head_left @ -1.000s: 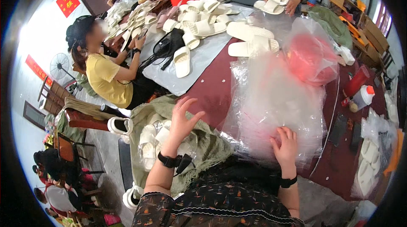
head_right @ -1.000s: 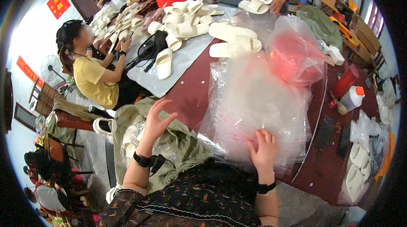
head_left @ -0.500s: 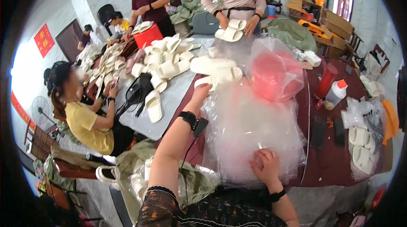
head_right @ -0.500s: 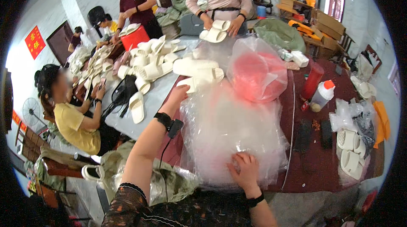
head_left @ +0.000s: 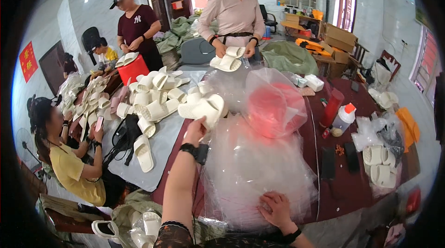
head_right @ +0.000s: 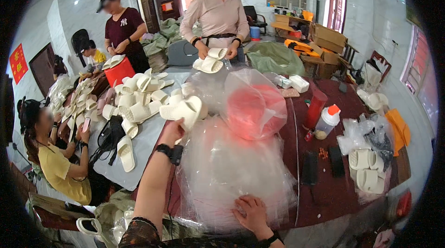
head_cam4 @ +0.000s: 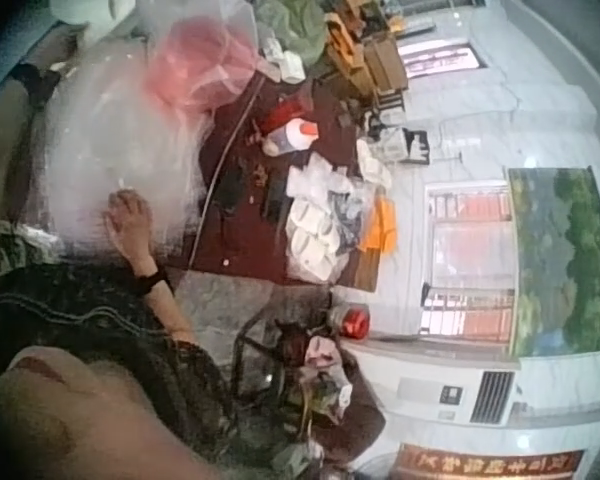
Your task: Sorting pairs of white slippers and placing them into plastic bags for packaging.
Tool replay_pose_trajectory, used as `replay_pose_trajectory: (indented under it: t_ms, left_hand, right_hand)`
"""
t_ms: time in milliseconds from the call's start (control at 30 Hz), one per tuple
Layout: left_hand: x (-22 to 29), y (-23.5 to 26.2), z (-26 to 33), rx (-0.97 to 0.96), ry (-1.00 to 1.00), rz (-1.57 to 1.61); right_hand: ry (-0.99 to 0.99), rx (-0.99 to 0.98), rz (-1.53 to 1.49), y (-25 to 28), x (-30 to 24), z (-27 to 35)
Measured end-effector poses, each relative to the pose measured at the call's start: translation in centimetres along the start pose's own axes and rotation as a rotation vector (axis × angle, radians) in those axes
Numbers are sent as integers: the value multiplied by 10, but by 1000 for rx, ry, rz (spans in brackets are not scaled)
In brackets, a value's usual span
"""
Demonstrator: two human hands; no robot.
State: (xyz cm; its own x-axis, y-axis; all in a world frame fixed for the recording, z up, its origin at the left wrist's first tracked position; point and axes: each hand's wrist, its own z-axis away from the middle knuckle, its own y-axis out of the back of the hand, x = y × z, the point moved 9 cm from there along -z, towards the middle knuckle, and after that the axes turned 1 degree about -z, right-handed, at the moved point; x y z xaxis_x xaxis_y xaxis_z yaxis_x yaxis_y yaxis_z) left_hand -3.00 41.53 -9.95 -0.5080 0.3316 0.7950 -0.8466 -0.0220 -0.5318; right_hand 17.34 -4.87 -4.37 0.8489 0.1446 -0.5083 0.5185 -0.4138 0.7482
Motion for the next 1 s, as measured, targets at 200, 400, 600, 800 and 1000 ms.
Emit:
replay_pose_trajectory:
  t_ms: [200, 400, 600, 800, 1000]
  left_hand:
    - [91, 15, 61, -66, -8, 101]
    - [159, -23, 190, -233, -98, 52]
    - [171, -99, 326, -630, -162, 151]
    - [131, -153, 409, -731, -154, 344]
    - [68, -190, 423, -892, -141, 511]
  right_hand:
    - [0, -66, -79, -11, 10, 2]
    - [36, -80, 19, -18, 10, 11]
    - [73, -5, -56, -12, 8, 5]
    - [55, 57, -58, -1, 5, 6]
    - [38, -27, -33, -12, 4, 9]
